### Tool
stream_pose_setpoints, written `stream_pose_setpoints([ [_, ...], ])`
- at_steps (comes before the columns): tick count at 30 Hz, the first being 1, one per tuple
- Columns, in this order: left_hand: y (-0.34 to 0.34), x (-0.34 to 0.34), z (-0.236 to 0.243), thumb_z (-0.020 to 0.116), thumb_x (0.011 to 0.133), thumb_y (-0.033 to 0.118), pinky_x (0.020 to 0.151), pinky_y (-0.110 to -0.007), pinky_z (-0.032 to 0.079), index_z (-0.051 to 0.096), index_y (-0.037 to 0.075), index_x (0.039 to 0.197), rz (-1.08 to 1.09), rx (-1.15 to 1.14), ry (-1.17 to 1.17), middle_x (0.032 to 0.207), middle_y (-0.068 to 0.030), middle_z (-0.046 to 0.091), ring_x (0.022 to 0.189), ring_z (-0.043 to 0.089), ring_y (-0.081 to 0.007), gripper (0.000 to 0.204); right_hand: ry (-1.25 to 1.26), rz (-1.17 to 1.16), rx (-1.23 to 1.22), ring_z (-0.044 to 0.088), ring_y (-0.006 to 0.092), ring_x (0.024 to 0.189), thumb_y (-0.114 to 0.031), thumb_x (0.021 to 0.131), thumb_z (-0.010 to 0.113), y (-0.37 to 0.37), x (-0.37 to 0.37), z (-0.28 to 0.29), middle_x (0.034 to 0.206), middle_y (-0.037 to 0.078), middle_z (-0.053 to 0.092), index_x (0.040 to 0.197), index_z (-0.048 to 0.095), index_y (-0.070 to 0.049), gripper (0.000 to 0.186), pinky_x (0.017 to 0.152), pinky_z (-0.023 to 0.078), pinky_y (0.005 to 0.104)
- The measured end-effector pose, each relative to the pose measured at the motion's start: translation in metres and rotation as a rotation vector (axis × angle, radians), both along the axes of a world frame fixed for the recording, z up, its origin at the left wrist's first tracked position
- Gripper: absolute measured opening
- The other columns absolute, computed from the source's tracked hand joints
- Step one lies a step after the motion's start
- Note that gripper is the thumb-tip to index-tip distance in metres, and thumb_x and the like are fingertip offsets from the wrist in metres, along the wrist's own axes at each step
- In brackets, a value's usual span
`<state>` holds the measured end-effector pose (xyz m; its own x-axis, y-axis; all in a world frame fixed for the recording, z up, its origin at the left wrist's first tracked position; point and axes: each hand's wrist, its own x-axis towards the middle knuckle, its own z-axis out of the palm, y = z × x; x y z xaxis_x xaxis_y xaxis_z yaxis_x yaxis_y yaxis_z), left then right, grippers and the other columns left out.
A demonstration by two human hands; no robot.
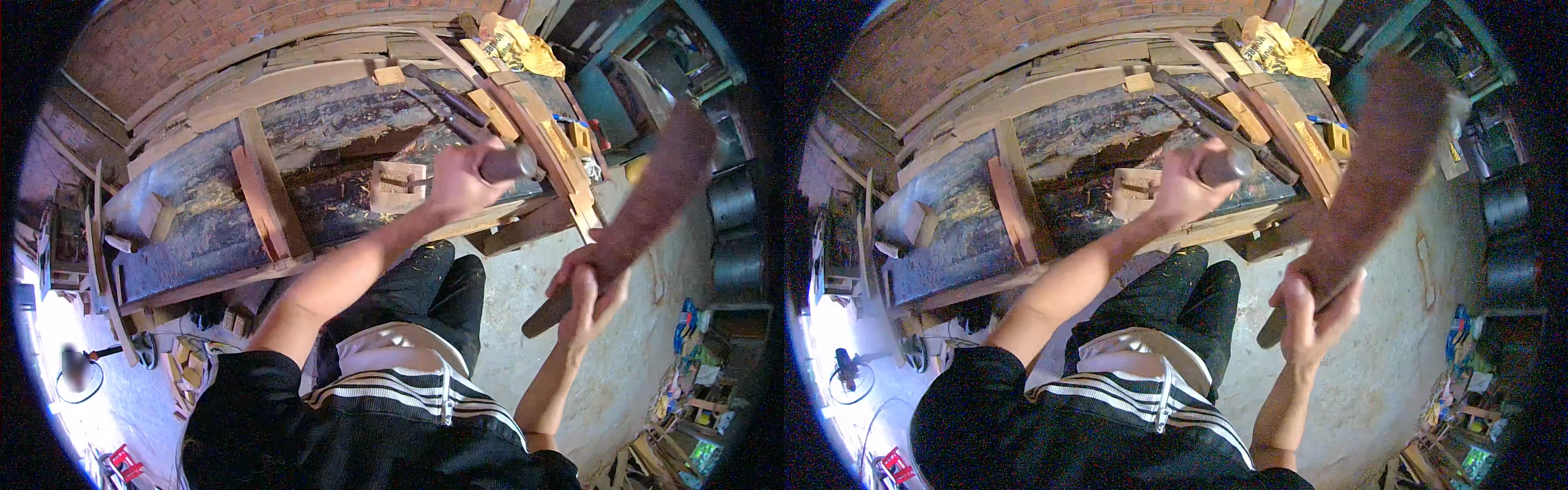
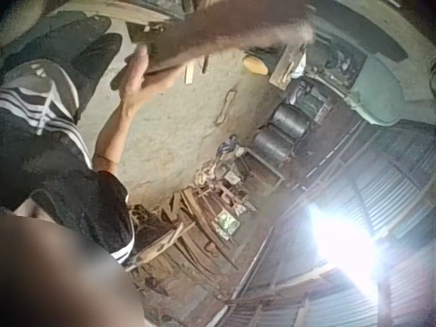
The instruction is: The person chisels a mortise into a wooden block on a workbench using a hand chisel and a wooden mallet.
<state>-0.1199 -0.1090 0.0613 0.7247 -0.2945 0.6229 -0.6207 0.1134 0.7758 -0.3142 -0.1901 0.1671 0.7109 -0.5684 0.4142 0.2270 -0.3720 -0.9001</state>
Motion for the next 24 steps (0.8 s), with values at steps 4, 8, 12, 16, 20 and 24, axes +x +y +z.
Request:
stream_pose_setpoints([
  [4, 0.002, -0.015, 0.010, 0.077, 0.067, 0.026, 0.058, -0.038, 0.052, 0.066, 0.017, 0.087, 0.067, 0.158, 0.011, 0.070, -0.0074, 0.066, 0.065, 0.067, -0.0300, 0.025, 0.301, 0.037, -0.228, 0.058, 0.0162, 0.057, -0.012, 0.084, 0.067, -0.008, 0.011, -0.009, 0.084, 0.012, 0.063, 0.119, 0.050, 0.006, 0.043, 0.052, 0.046, 0.0252],
  [8, 0.004, -0.020, 0.005, 0.074, 0.066, 0.024, 0.057, -0.041, 0.050, 0.064, 0.017, 0.085, 0.056, 0.215, -0.032, 0.070, -0.0081, 0.065, 0.065, 0.067, -0.0302, 0.023, 0.480, 0.060, -0.049, 0.055, 0.0125, 0.055, -0.017, 0.085, 0.071, -0.006, 0.004, -0.009, 0.081, 0.007, 0.062, 0.121, 0.051, 0.005, 0.047, 0.049, 0.044, 0.0250],
  [12, 0.011, -0.023, 0.007, 0.075, 0.063, 0.027, 0.058, -0.041, 0.050, 0.065, 0.017, 0.086, -0.073, 0.182, -0.006, 0.071, -0.0076, 0.066, 0.064, 0.066, -0.0307, 0.027, 0.099, -0.002, -0.014, 0.050, 0.0117, 0.050, -0.010, 0.088, 0.057, 0.001, 0.002, -0.004, 0.072, 0.005, 0.055, 0.121, 0.049, 0.002, 0.036, 0.045, 0.042, 0.0248],
  [16, 0.017, -0.015, 0.005, 0.078, 0.061, 0.029, 0.057, -0.041, 0.050, 0.064, 0.013, 0.082, 0.001, 0.226, -0.018, 0.070, -0.0089, 0.065, 0.064, 0.066, -0.0326, 0.030, 0.557, 0.094, 0.007, 0.051, 0.0096, 0.053, -0.022, 0.087, 0.072, 0.001, 0.011, -0.004, 0.078, 0.008, 0.062, 0.128, 0.048, 0.006, 0.055, 0.048, 0.044, 0.0240],
  [20, 0.024, -0.018, 0.006, 0.082, 0.063, 0.030, 0.057, -0.037, 0.050, 0.067, 0.011, 0.086, -0.023, 0.166, -0.007, 0.073, -0.0122, 0.068, 0.064, 0.068, -0.0283, 0.033, 0.385, 0.054, -0.006, 0.052, 0.0087, 0.052, -0.025, 0.086, 0.074, 0.003, 0.001, -0.023, 0.071, 0.004, 0.060, 0.126, 0.049, 0.006, 0.057, 0.045, 0.043, 0.0241],
  [24, 0.031, 0.000, 0.011, 0.080, 0.069, 0.014, 0.055, -0.033, 0.048, 0.069, 0.004, 0.089, 0.060, -0.318, 0.185, 0.073, -0.0076, 0.070, 0.063, 0.066, -0.0157, 0.025, 0.367, 0.063, 0.031, 0.052, 0.0087, 0.051, -0.025, 0.086, 0.075, 0.007, -0.002, -0.026, 0.070, 0.003, 0.060, 0.119, 0.051, 0.005, 0.051, 0.045, 0.043, 0.0242],
])
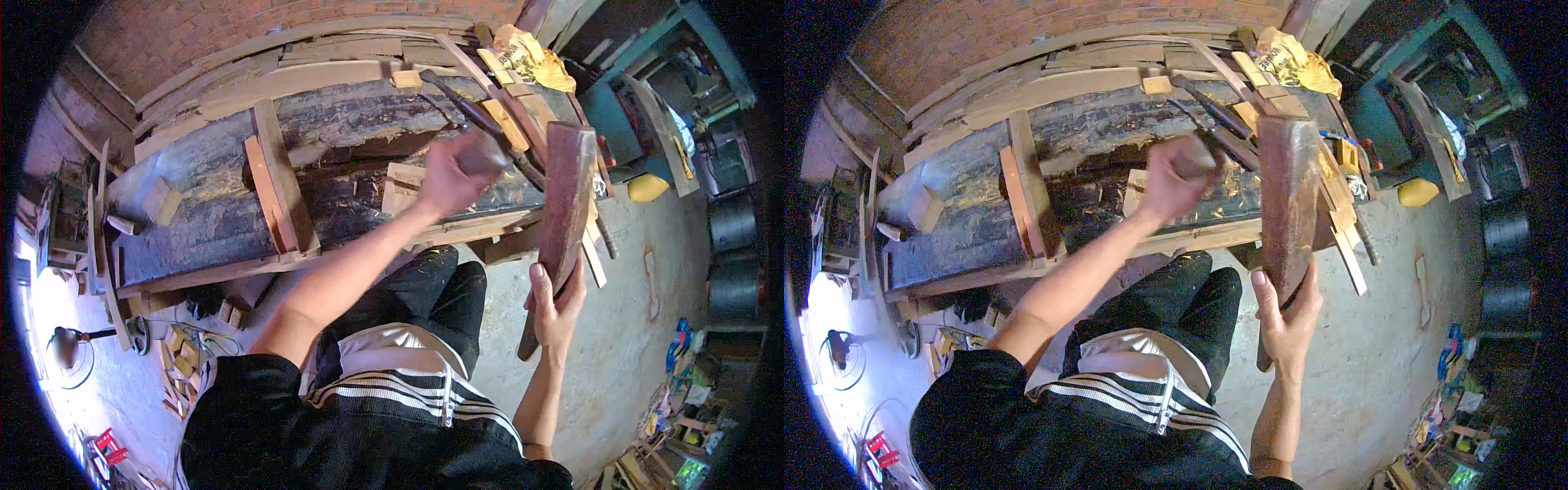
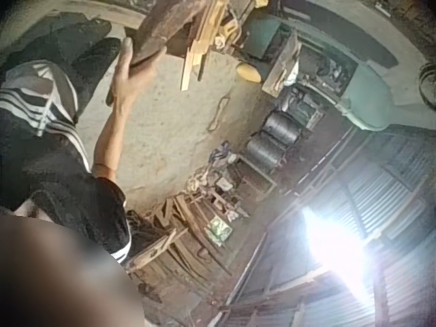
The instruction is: The person chisels a mortise into a wooden block on a workbench using a hand chisel and a wooden mallet.
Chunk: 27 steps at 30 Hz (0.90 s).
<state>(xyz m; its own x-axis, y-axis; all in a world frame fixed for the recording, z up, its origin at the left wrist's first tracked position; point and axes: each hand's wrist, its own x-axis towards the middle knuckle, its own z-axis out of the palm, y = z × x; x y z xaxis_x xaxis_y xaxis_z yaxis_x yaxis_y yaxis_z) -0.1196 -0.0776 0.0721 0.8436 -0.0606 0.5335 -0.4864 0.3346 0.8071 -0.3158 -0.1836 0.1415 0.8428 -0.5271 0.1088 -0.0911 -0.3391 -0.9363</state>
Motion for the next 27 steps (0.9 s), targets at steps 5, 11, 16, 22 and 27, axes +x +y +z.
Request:
stream_pose_setpoints([
  [5, 0.033, 0.039, 0.026, 0.074, 0.081, 0.010, 0.051, -0.028, 0.044, 0.065, 0.003, 0.079, 0.062, -0.026, 0.265, 0.068, -0.0006, 0.064, 0.055, 0.056, -0.0084, 0.012, -0.013, -0.018, 0.016, 0.052, 0.0082, 0.052, -0.024, 0.087, 0.075, 0.004, -0.005, -0.004, 0.071, 0.003, 0.060, 0.116, 0.051, 0.004, 0.047, 0.045, 0.043, 0.0238],
  [11, 0.025, 0.031, 0.023, 0.073, 0.085, 0.016, 0.052, -0.027, 0.042, 0.063, 0.006, 0.078, 0.046, -0.002, 0.233, 0.065, 0.0009, 0.061, 0.054, 0.053, -0.0073, 0.016, 0.017, -0.023, 0.036, 0.052, 0.0081, 0.052, -0.026, 0.087, 0.075, 0.003, -0.010, -0.011, 0.071, 0.003, 0.059, 0.116, 0.051, 0.003, 0.047, 0.045, 0.043, 0.0236],
  [16, 0.004, 0.017, 0.019, 0.076, 0.078, 0.013, 0.059, -0.028, 0.048, 0.066, 0.000, 0.087, 0.018, 0.047, 0.144, 0.072, -0.0025, 0.067, 0.063, 0.060, -0.0098, 0.019, 0.040, -0.027, 0.046, 0.051, 0.0086, 0.052, -0.029, 0.086, 0.076, 0.003, -0.007, -0.009, 0.071, 0.002, 0.057, 0.115, 0.051, 0.002, 0.049, 0.046, 0.044, 0.0245],
  [22, -0.023, -0.016, 0.003, 0.076, 0.071, 0.020, 0.059, -0.035, 0.053, 0.066, 0.011, 0.084, -0.030, 0.345, -0.094, 0.068, -0.0103, 0.067, 0.065, 0.070, -0.0240, 0.019, -0.406, -0.028, 0.031, 0.053, 0.0143, 0.050, -0.012, 0.088, 0.056, 0.002, 0.004, 0.032, 0.071, 0.010, 0.056, 0.120, 0.046, 0.006, 0.039, 0.046, 0.046, 0.0264],
  [27, -0.025, -0.024, 0.008, 0.076, 0.068, 0.024, 0.055, -0.041, 0.050, 0.064, 0.016, 0.081, 0.029, 0.477, -0.110, 0.066, -0.0087, 0.065, 0.062, 0.066, -0.0321, 0.019, -0.010, 0.058, -0.337, 0.056, 0.0136, 0.055, -0.012, 0.085, 0.066, -0.009, 0.017, 0.013, 0.073, 0.009, 0.059, 0.122, 0.048, 0.005, 0.044, 0.049, 0.046, 0.0268],
])
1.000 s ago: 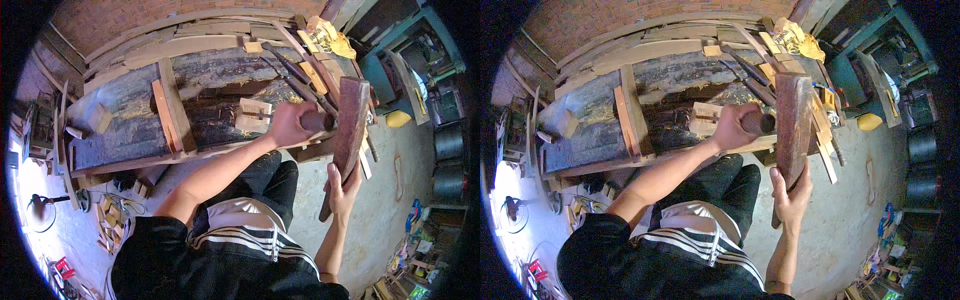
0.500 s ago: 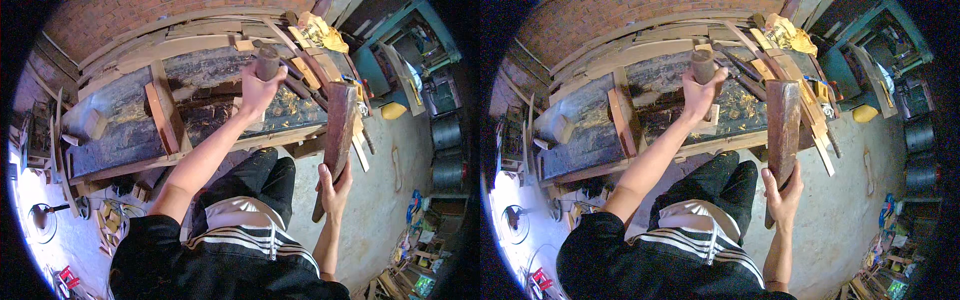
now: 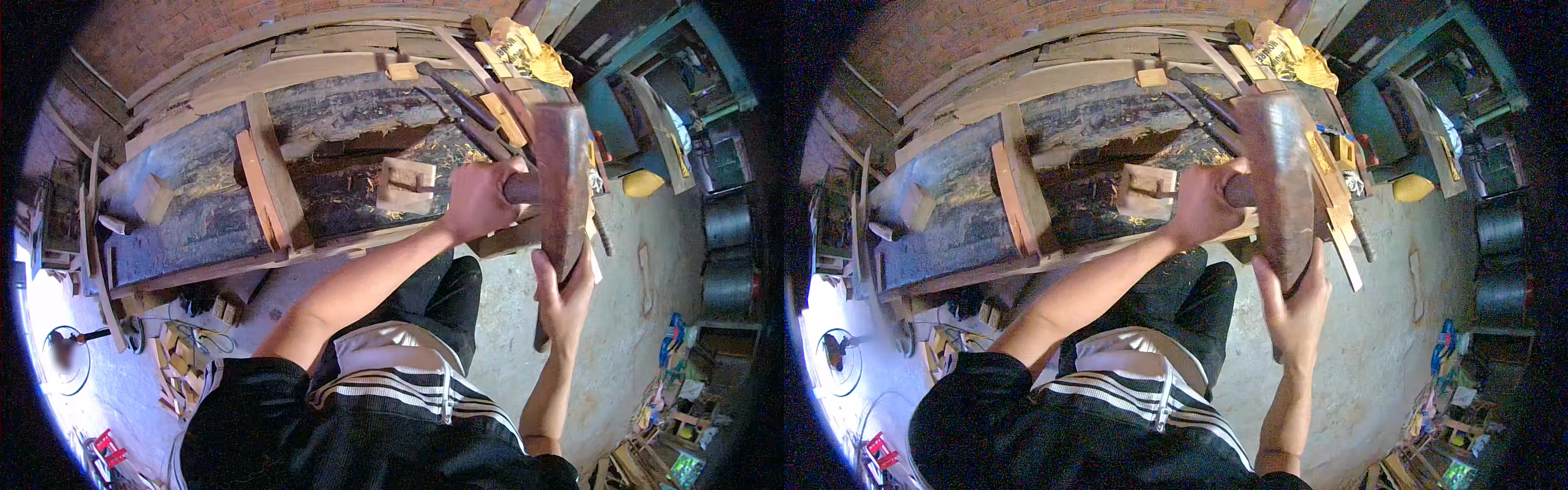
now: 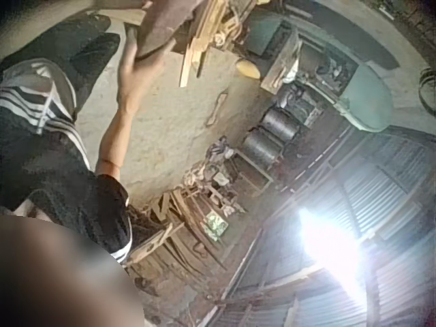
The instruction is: The person chisels a mortise into a wooden block on a workbench using a hand chisel and a wooden mallet.
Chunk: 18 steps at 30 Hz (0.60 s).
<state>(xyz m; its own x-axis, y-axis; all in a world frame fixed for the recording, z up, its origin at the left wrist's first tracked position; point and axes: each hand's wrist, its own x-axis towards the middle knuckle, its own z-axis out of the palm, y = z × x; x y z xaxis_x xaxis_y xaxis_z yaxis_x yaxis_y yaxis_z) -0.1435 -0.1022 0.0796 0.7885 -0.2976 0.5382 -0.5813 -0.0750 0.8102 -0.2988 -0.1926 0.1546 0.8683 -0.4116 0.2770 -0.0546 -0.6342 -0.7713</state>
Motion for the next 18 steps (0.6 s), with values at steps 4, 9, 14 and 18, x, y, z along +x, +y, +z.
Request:
stream_pose_setpoints([
  [4, 0.003, 0.002, 0.000, 0.074, 0.068, 0.012, 0.051, -0.035, 0.045, 0.062, 0.009, 0.079, -0.019, -0.022, 0.014, 0.066, -0.0124, 0.060, 0.056, 0.062, -0.0310, 0.016, -0.082, -0.093, 0.268, 0.051, 0.0105, 0.052, -0.011, 0.090, 0.060, 0.004, -0.010, 0.001, 0.077, 0.005, 0.055, 0.120, 0.050, 0.003, 0.036, 0.046, 0.043, 0.0249],
  [9, 0.002, -0.003, 0.003, 0.078, 0.066, 0.028, 0.055, -0.041, 0.050, 0.064, 0.015, 0.077, -0.068, -0.031, 0.020, 0.068, -0.0091, 0.065, 0.063, 0.066, -0.0321, 0.021, -0.162, -0.054, 0.118, 0.054, 0.0128, 0.057, -0.012, 0.087, 0.064, 0.005, -0.010, -0.007, 0.077, 0.008, 0.060, 0.123, 0.049, 0.004, 0.043, 0.051, 0.044, 0.0262],
  [14, 0.011, 0.007, -0.001, 0.077, 0.064, 0.022, 0.055, -0.040, 0.050, 0.067, 0.010, 0.083, -0.086, -0.070, 0.036, 0.067, -0.0124, 0.064, 0.059, 0.066, -0.0284, 0.024, 0.003, -0.046, 0.247, 0.055, 0.0126, 0.060, -0.017, 0.085, 0.072, 0.004, -0.016, -0.013, 0.077, 0.008, 0.064, 0.121, 0.051, 0.004, 0.046, 0.056, 0.046, 0.0276],
  [18, 0.029, 0.043, 0.007, 0.074, 0.076, 0.015, 0.047, -0.031, 0.043, 0.065, 0.001, 0.078, -0.099, -0.446, 0.292, 0.062, -0.0058, 0.064, 0.051, 0.056, -0.0097, 0.017, -0.042, -0.086, 0.417, 0.051, 0.0073, 0.052, -0.021, 0.088, 0.071, 0.007, -0.023, -0.017, 0.075, 0.003, 0.058, 0.119, 0.051, 0.001, 0.042, 0.045, 0.041, 0.0232],
])
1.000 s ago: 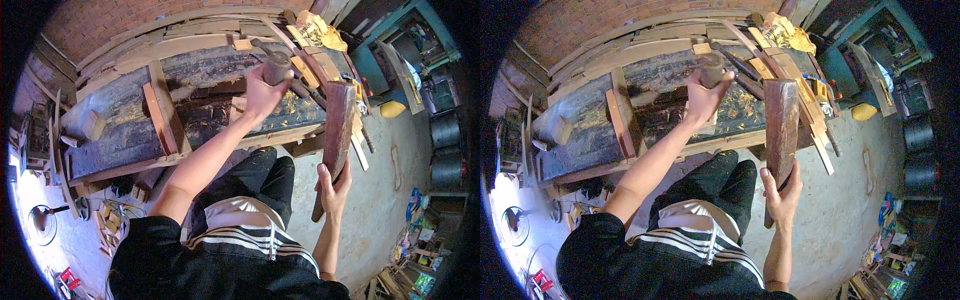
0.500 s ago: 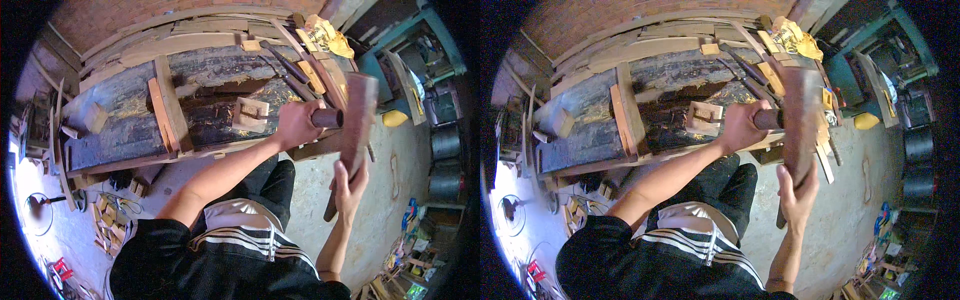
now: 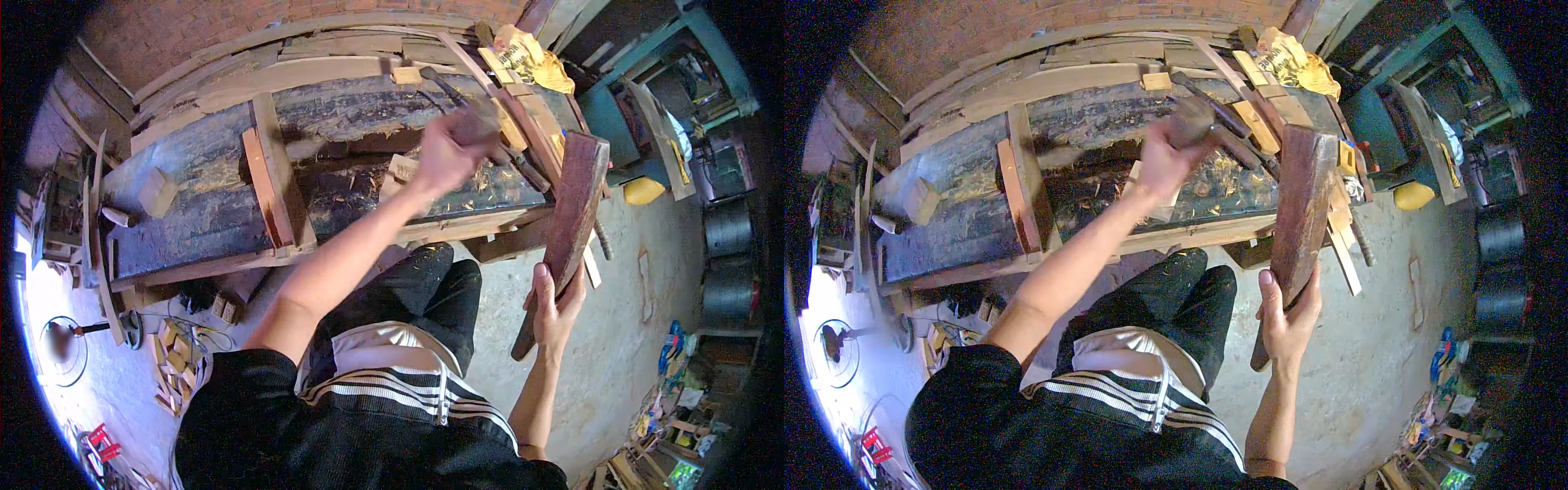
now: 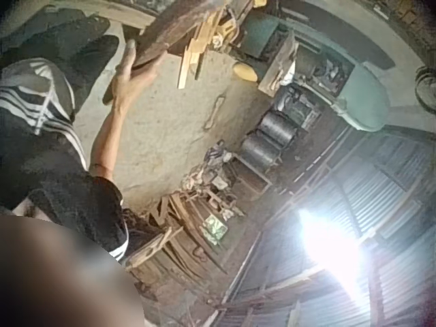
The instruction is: The person chisels a mortise into a wooden block on a workbench using a hand chisel and a wooden mallet.
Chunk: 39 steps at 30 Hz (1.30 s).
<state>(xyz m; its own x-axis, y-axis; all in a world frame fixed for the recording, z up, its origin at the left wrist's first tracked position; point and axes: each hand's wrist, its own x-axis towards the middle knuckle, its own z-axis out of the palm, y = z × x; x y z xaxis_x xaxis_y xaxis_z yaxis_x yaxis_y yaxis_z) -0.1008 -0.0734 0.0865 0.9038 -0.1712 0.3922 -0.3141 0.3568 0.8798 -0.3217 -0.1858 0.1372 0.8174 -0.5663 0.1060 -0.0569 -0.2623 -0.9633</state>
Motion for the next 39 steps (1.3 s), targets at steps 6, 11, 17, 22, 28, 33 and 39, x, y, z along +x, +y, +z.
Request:
stream_pose_setpoints([
  [6, 0.028, 0.030, 0.013, 0.076, 0.083, 0.015, 0.053, -0.024, 0.044, 0.064, 0.007, 0.079, 0.039, -0.062, 0.073, 0.067, 0.0014, 0.063, 0.056, 0.055, -0.0061, 0.015, 0.049, 0.007, 0.020, 0.051, 0.0071, 0.052, -0.025, 0.089, 0.071, -0.003, -0.007, -0.013, 0.077, 0.002, 0.058, 0.119, 0.051, 0.001, 0.044, 0.045, 0.042, 0.0229],
  [11, 0.016, 0.021, 0.006, 0.075, 0.082, 0.015, 0.053, -0.028, 0.040, 0.065, 0.003, 0.075, 0.063, 0.021, 0.042, 0.064, 0.0031, 0.059, 0.058, 0.050, -0.0054, 0.017, 0.070, 0.005, 0.019, 0.051, 0.0073, 0.053, -0.024, 0.089, 0.072, -0.001, -0.008, -0.015, 0.077, 0.003, 0.058, 0.120, 0.051, 0.001, 0.045, 0.045, 0.043, 0.0231],
  [17, 0.006, 0.007, 0.006, 0.074, 0.081, 0.012, 0.057, -0.027, 0.043, 0.066, 0.001, 0.085, 0.032, 0.069, 0.027, 0.071, 0.0011, 0.064, 0.062, 0.052, -0.0058, 0.014, 0.096, 0.021, 0.011, 0.051, 0.0073, 0.053, -0.022, 0.089, 0.072, -0.002, -0.006, -0.017, 0.078, 0.003, 0.059, 0.120, 0.051, 0.001, 0.045, 0.045, 0.043, 0.0233],
  [22, 0.002, 0.000, 0.007, 0.077, 0.082, 0.010, 0.061, -0.025, 0.047, 0.067, 0.000, 0.088, 0.065, 0.058, -0.064, 0.074, 0.0013, 0.066, 0.068, 0.057, -0.0049, 0.016, 0.036, 0.011, 0.012, 0.052, 0.0077, 0.053, -0.022, 0.089, 0.072, 0.002, 0.003, -0.007, 0.078, 0.003, 0.058, 0.119, 0.051, 0.001, 0.044, 0.045, 0.043, 0.0235],
  [28, 0.005, -0.003, 0.010, 0.076, 0.082, 0.013, 0.063, -0.023, 0.046, 0.067, 0.001, 0.089, -0.047, 0.160, -0.047, 0.078, 0.0009, 0.067, 0.070, 0.056, -0.0041, 0.017, -0.018, 0.045, -0.015, 0.054, 0.0099, 0.053, -0.019, 0.087, 0.071, 0.000, 0.013, 0.007, 0.078, 0.005, 0.058, 0.122, 0.048, 0.002, 0.047, 0.046, 0.045, 0.0241],
  [33, -0.003, -0.013, 0.005, 0.076, 0.080, 0.015, 0.065, -0.025, 0.048, 0.068, 0.000, 0.094, -0.012, 0.266, -0.079, 0.079, -0.0010, 0.069, 0.070, 0.057, -0.0057, 0.021, -0.344, 0.017, -0.072, 0.051, 0.0123, 0.051, -0.022, 0.090, 0.059, 0.009, 0.022, 0.037, 0.070, 0.008, 0.054, 0.119, 0.046, 0.009, 0.043, 0.043, 0.043, 0.0254],
  [39, -0.016, -0.022, -0.008, 0.077, 0.067, 0.023, 0.057, -0.039, 0.050, 0.067, 0.011, 0.087, -0.018, 0.365, -0.200, 0.069, -0.0146, 0.065, 0.064, 0.065, -0.0363, 0.025, 0.112, 0.111, -0.249, 0.065, 0.0225, 0.079, -0.019, 0.083, 0.074, 0.006, 0.036, 0.020, 0.084, 0.012, 0.067, 0.126, 0.049, 0.009, 0.057, 0.072, 0.051, 0.0320],
])
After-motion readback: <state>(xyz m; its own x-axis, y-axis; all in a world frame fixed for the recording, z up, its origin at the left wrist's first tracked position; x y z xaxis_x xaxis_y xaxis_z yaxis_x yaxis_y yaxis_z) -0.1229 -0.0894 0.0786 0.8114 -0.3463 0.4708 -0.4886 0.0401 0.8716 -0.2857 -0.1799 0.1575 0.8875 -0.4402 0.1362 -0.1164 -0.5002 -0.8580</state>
